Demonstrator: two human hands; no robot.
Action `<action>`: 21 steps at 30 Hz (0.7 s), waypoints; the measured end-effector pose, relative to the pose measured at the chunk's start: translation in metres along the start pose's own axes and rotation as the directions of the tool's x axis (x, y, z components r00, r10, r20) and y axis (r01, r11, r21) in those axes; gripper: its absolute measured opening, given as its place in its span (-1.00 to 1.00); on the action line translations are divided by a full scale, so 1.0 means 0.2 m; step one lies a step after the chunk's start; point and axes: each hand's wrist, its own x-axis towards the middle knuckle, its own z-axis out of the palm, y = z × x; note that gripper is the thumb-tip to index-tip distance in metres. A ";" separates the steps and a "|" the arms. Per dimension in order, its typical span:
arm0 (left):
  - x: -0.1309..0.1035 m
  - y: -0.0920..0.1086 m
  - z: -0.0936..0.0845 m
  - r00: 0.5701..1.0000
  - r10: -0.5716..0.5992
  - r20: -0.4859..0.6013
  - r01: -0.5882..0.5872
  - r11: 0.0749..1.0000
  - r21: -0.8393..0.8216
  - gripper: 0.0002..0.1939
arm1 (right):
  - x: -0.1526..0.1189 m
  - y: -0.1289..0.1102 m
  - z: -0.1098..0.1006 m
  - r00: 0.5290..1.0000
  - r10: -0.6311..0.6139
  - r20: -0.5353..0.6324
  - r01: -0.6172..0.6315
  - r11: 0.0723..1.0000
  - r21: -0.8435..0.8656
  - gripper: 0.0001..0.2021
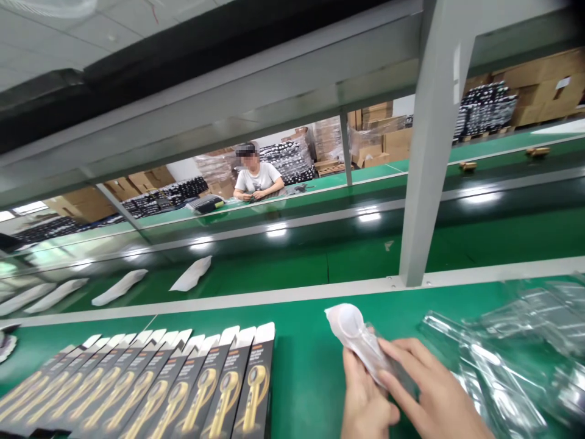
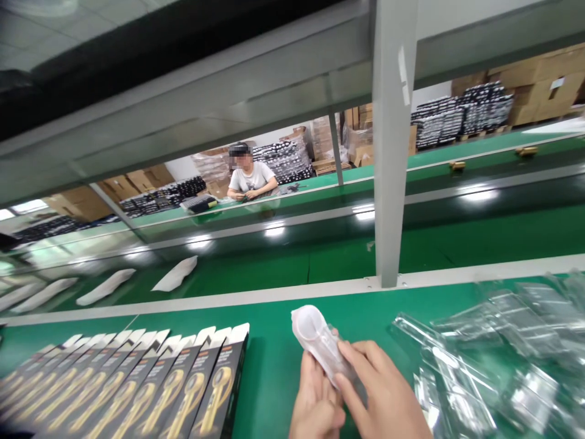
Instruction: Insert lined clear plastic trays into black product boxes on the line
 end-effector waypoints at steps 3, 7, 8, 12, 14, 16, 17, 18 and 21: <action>-0.02 -0.01 -0.03 0.993 0.075 -0.088 -0.081 0.994 -0.072 -0.03 | -0.02 0.03 0.03 0.983 -0.156 -0.098 0.135 0.973 -0.189 -0.67; -0.01 -0.07 -0.04 0.976 0.105 -0.190 -0.085 0.990 0.110 -0.05 | -0.04 0.03 0.04 0.959 -0.250 -0.136 0.200 0.932 -0.302 -0.65; 0.00 -0.07 -0.04 0.972 0.112 -0.208 -0.080 0.985 0.155 -0.06 | -0.04 0.02 0.04 0.956 -0.258 -0.138 0.208 0.931 -0.300 -0.66; -0.01 -0.05 -0.01 0.963 0.121 -0.242 -0.062 0.969 0.238 -0.16 | -0.06 0.03 0.02 0.955 -0.275 -0.111 0.235 0.931 -0.280 -0.67; -0.02 -0.03 0.00 0.969 0.086 -0.234 -0.033 0.975 0.220 -0.22 | -0.07 0.06 0.03 0.973 -0.221 -0.066 0.202 0.955 -0.216 -0.61; -0.03 -0.01 0.01 0.977 0.056 -0.206 -0.011 0.977 0.215 -0.25 | -0.09 0.09 0.04 0.992 -0.123 -0.027 0.120 0.988 -0.096 -0.45; -0.04 -0.01 0.02 0.980 0.056 -0.192 -0.010 0.972 0.234 -0.26 | -0.09 0.11 0.04 0.997 -0.076 0.018 0.076 0.997 -0.014 -0.40; -0.05 -0.01 0.01 0.981 0.063 -0.183 -0.012 0.964 0.267 -0.26 | -0.10 0.12 0.05 0.996 -0.034 0.083 0.027 0.997 0.076 -0.39; -0.09 0.02 0.00 0.983 0.065 -0.172 0.011 0.912 0.409 -0.27 | -0.12 0.14 0.07 0.946 0.077 0.314 -0.175 0.938 0.299 -0.52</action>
